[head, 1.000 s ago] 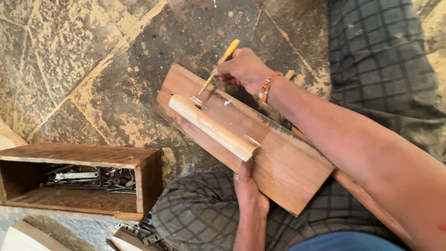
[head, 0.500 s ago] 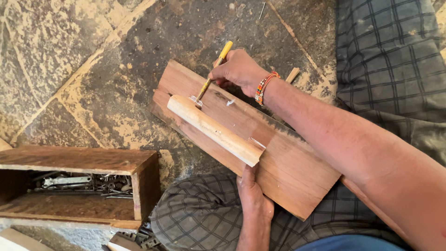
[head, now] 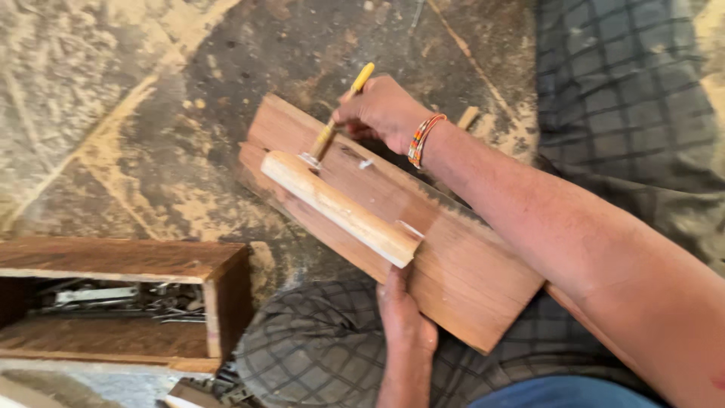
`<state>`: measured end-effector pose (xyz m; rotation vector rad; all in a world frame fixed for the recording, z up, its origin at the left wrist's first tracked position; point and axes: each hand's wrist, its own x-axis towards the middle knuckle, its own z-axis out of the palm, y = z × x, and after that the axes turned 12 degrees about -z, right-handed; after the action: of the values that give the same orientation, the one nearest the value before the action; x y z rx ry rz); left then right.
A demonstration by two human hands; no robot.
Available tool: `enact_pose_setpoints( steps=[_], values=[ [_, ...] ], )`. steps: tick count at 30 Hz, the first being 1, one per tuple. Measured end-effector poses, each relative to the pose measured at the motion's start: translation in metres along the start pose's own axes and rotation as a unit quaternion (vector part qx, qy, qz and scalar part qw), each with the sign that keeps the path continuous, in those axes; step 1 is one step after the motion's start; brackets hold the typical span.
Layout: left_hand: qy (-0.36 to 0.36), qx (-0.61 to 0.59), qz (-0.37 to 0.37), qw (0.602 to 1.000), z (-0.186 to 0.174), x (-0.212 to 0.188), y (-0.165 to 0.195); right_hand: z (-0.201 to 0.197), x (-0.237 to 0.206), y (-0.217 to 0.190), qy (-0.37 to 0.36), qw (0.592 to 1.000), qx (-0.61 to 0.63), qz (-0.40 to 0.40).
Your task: The person applies glue to a wooden handle and attaches it to a wooden board. They use a hammer to drive nails into the board to secure the handle, then use a pencil to mark additional points on the board.
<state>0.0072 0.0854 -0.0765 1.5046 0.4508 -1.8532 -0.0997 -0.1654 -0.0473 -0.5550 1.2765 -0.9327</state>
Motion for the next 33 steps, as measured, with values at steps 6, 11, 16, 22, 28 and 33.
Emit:
enact_pose_setpoints(
  steps=[6, 11, 16, 22, 28, 33],
  values=[
    [-0.025, -0.014, 0.006, 1.000, 0.001, -0.002, -0.002, -0.073, -0.058, -0.001, -0.053, 0.998, 0.010, -0.031],
    [-0.007, -0.014, -0.008, 1.000, 0.006, -0.004, 0.000, -0.114, -0.108, 0.029, 0.010, 0.997, -0.068, 0.023],
    [-0.024, -0.024, 0.006, 0.999, 0.008, -0.004, 0.001, -0.116, -0.114, 0.055, -0.015, 0.998, -0.051, -0.030],
    [-0.034, -0.028, 0.021, 0.999, 0.006, -0.001, -0.001, -0.123, -0.113, 0.071, -0.027, 0.998, -0.033, -0.045],
    [-0.043, -0.026, 0.023, 0.998, 0.006, 0.000, -0.001, -0.125, -0.112, 0.074, -0.025, 0.999, -0.018, -0.043],
    [-0.026, -0.020, 0.028, 0.999, 0.005, 0.000, -0.002, -0.123, -0.112, 0.070, -0.024, 0.999, -0.029, -0.039]
  ],
)
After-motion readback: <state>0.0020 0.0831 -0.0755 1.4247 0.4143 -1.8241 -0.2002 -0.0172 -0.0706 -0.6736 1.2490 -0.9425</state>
